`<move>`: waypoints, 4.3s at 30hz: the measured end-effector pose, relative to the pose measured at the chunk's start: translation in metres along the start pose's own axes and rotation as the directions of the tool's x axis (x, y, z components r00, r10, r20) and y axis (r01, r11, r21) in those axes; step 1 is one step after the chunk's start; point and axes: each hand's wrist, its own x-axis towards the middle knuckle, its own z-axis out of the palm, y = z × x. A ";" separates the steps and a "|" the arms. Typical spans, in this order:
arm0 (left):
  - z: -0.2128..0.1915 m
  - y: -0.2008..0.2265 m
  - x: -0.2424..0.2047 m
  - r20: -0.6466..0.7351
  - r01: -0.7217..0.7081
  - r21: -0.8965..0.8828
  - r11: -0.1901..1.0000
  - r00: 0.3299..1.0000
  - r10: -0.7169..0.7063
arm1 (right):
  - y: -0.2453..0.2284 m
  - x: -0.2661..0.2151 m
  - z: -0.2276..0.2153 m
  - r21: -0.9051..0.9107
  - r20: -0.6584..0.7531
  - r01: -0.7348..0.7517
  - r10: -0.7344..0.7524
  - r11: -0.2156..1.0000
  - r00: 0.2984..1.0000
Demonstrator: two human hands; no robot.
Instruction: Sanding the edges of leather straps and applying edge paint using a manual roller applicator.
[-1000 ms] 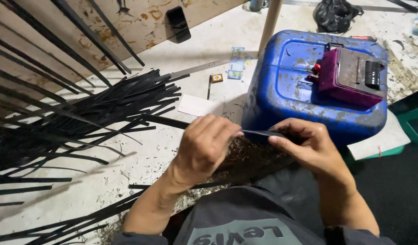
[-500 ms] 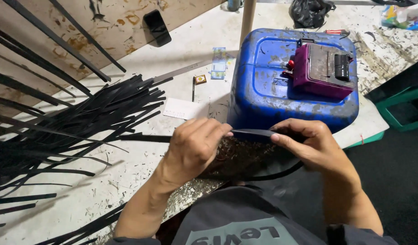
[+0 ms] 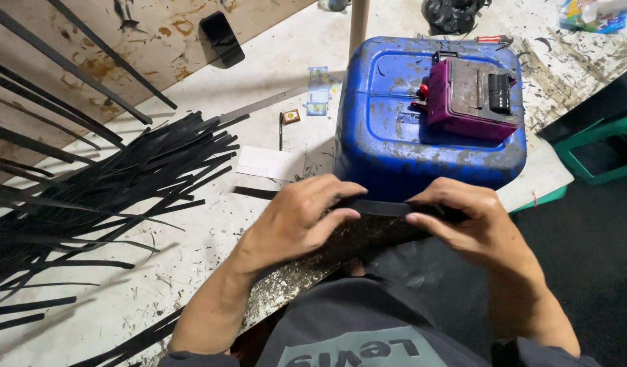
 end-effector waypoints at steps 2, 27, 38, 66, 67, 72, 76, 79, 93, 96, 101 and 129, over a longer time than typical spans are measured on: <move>0.000 0.004 0.005 -0.023 0.034 -0.071 0.997 0.999 -0.036 | 0.003 0.000 0.008 -0.006 -0.058 0.046 -0.046 0.999 0.997; 0.008 0.010 0.000 -0.177 -0.064 0.088 0.994 0.981 0.079 | 0.009 0.006 0.035 -0.246 -0.150 0.359 -0.401 0.900 0.904; -0.006 -0.011 -0.012 -0.132 0.046 -0.127 0.991 0.989 -0.063 | 0.015 0.003 0.022 -0.127 -0.138 0.265 -0.281 0.956 0.950; 0.002 -0.015 0.002 -0.006 0.030 -0.205 0.978 0.999 -0.032 | 0.016 0.002 0.026 -0.170 -0.120 0.236 -0.258 0.957 0.959; 0.004 -0.015 0.004 -0.010 0.028 -0.205 0.978 0.999 -0.031 | 0.015 0.003 0.025 -0.173 -0.118 0.238 -0.260 0.956 0.958; 0.008 -0.046 -0.023 -0.025 0.092 -0.202 0.975 0.995 -0.099 | 0.023 -0.006 0.011 -0.187 -0.089 0.196 -0.215 0.963 0.973; -0.017 -0.040 -0.020 0.004 0.146 -0.204 0.968 0.989 -0.148 | 0.023 -0.009 0.010 -0.160 -0.098 0.147 -0.164 0.976 0.982; -0.003 -0.028 -0.003 0.001 0.092 -0.281 0.955 0.995 -0.096 | 0.020 -0.002 0.021 -0.152 -0.093 0.166 -0.181 0.974 0.979; 0.003 -0.018 0.011 0.002 0.020 -0.269 0.963 1.000 -0.021 | 0.004 0.003 0.023 -0.220 -0.103 0.186 -0.212 0.958 0.972; -0.003 -0.012 0.012 -0.032 -0.002 -0.255 0.967 0.999 -0.006 | 0.000 0.001 0.021 -0.246 -0.121 0.191 -0.226 0.950 0.967; 0.000 -0.014 0.005 -0.083 -0.028 -0.146 0.989 0.996 0.016 | 0.006 -0.007 0.032 -0.328 -0.153 0.217 -0.278 0.920 0.948; 0.093 -0.057 -0.104 -0.439 0.301 -0.852 0.428 0.034 -0.898 | 0.036 0.002 0.203 0.038 -0.044 0.306 -0.305 0.951 0.951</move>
